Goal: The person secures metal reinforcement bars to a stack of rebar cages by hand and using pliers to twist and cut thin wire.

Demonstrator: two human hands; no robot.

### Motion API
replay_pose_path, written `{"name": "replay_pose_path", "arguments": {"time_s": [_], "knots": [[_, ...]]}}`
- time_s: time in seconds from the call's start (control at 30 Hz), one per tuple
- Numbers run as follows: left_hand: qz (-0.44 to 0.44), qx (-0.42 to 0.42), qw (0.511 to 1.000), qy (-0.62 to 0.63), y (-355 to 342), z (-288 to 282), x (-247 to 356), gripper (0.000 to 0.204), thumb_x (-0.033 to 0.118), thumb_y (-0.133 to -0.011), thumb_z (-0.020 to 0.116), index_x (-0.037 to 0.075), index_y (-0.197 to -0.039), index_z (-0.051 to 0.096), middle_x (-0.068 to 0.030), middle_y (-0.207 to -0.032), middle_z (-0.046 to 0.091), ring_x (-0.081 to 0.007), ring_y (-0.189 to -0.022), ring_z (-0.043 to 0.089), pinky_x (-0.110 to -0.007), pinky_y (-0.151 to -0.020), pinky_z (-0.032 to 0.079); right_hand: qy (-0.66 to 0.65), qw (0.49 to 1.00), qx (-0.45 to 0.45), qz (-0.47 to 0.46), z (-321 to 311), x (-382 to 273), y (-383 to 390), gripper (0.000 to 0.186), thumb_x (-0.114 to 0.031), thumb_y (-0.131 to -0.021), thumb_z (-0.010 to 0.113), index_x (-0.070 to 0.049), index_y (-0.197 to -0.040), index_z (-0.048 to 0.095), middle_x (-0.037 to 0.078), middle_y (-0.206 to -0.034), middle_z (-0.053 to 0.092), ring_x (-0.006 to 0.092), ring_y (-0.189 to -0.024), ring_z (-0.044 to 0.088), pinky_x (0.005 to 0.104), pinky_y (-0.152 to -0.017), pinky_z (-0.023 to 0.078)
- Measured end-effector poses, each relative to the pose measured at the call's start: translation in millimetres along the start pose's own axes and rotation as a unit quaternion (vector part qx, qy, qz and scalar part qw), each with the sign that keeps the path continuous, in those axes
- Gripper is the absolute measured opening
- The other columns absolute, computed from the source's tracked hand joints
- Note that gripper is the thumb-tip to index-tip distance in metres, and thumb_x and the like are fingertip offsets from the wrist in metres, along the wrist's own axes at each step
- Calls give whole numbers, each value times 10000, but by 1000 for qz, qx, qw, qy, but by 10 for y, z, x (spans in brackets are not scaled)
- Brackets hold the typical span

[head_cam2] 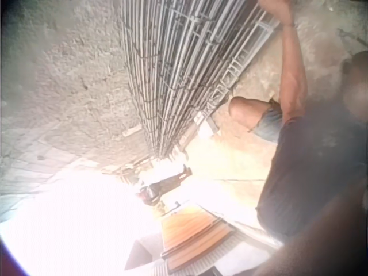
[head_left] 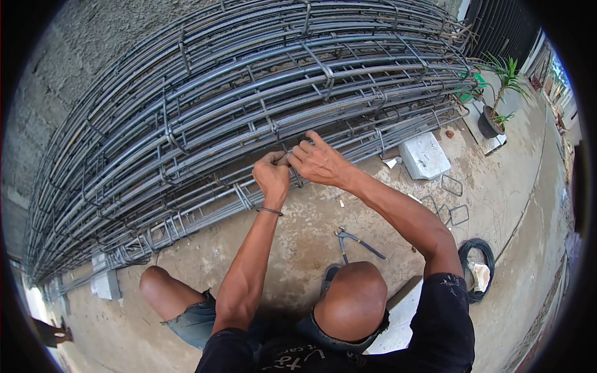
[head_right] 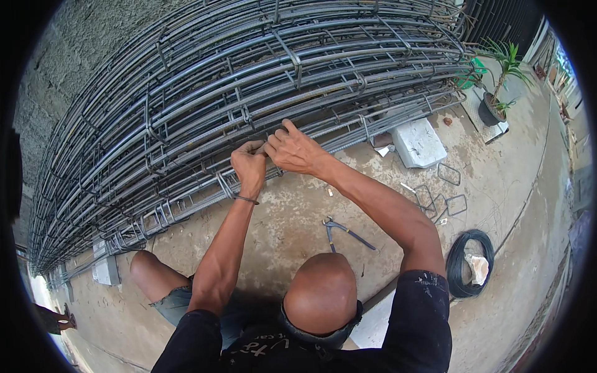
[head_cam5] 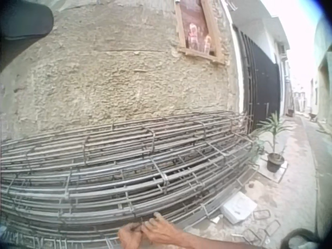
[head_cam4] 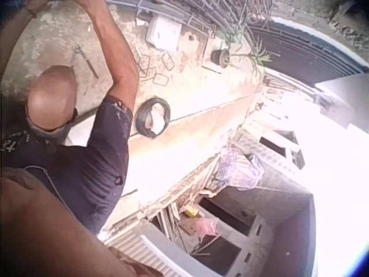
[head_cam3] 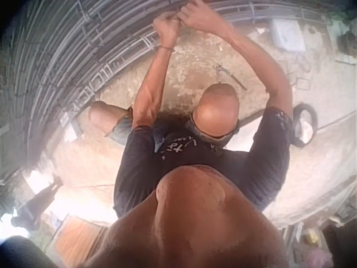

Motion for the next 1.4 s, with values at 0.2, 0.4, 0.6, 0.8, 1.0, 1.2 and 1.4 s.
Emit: {"name": "replay_pose_path", "arguments": {"time_s": [0.2, 0.4, 0.6, 0.8, 1.0, 1.2, 1.4], "knots": [[53, -58, 997, 7, 108, -133, 135, 253, 27, -695, 672, 20, -946, 704, -150, -892, 685, -264, -901, 635, -325, -802, 475, 49, 988, -28, -143, -61, -30, -90, 103, -174, -741, 562, -72, -725, 561, 30, -689, 496, 174, -683, 530, 313, -680, 412], [41, 2, 998, -53, 31, -24, 47, 150, 134, -724, 672, -9, -721, 626, -173, -787, 650, -325, -785, 601, -386, -706, 470, -60, 980, -144, -124, -95, -19, -516, 141, -151, -733, 585, -24, -793, 591, 69, -736, 553, 236, -740, 600, 357, -693, 471], [77, 4, 997, 31, 0, 11, 49, 85, 41, -658, 713, 48, -738, 686, -123, -779, 659, -318, -783, 585, -405, -713, 472, -315, 923, 51, 214, -788, 416, -196, 235, -103, -782, 699, -33, -997, 634, 118, -964, 656, 182, -787, 645, 308, -620, 513], [93, -103, 990, 11, -126, -33, 32, 90, 49, -703, 709, 28, -790, 700, -134, -781, 661, -306, -770, 593, -391, -698, 467, -570, 670, -60, 472, 267, 278, 293, 309, -134, -805, 722, -2, -1072, 641, 89, -913, 677, 113, -745, 632, 248, -592, 491], [4, -163, 985, 55, -205, 10, 54, 123, 84, -740, 712, 18, -844, 712, -164, -778, 677, -264, -694, 650, -356, -666, 490, -513, 723, 52, 460, 508, 301, 229, 179, -138, -801, 720, 13, -893, 695, 81, -714, 663, 112, -632, 619, 253, -558, 479], [-69, -196, 978, 21, -347, -29, -18, 133, 79, -701, 723, 41, -828, 725, -147, -812, 693, -243, -769, 679, -325, -697, 511, -310, 829, 108, 452, 208, -97, 218, 89, -72, -798, 661, -1, -766, 618, 112, -663, 590, 223, -577, 592, 314, -531, 458], [-67, -300, 951, 6, -549, 104, -158, 158, 54, -701, 680, 57, -850, 731, -124, -864, 707, -223, -795, 676, -302, -718, 510, -157, 987, -5, 39, 83, -164, -105, 60, -46, -754, 585, -53, -791, 538, 80, -777, 513, 222, -727, 580, 358, -622, 487]]}}
Point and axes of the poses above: each hand's wrist, its own y-axis away from the middle knuckle, its own z-axis out of the palm, x = y × z, the point moved 5 cm from there along -y, towards the middle knuckle
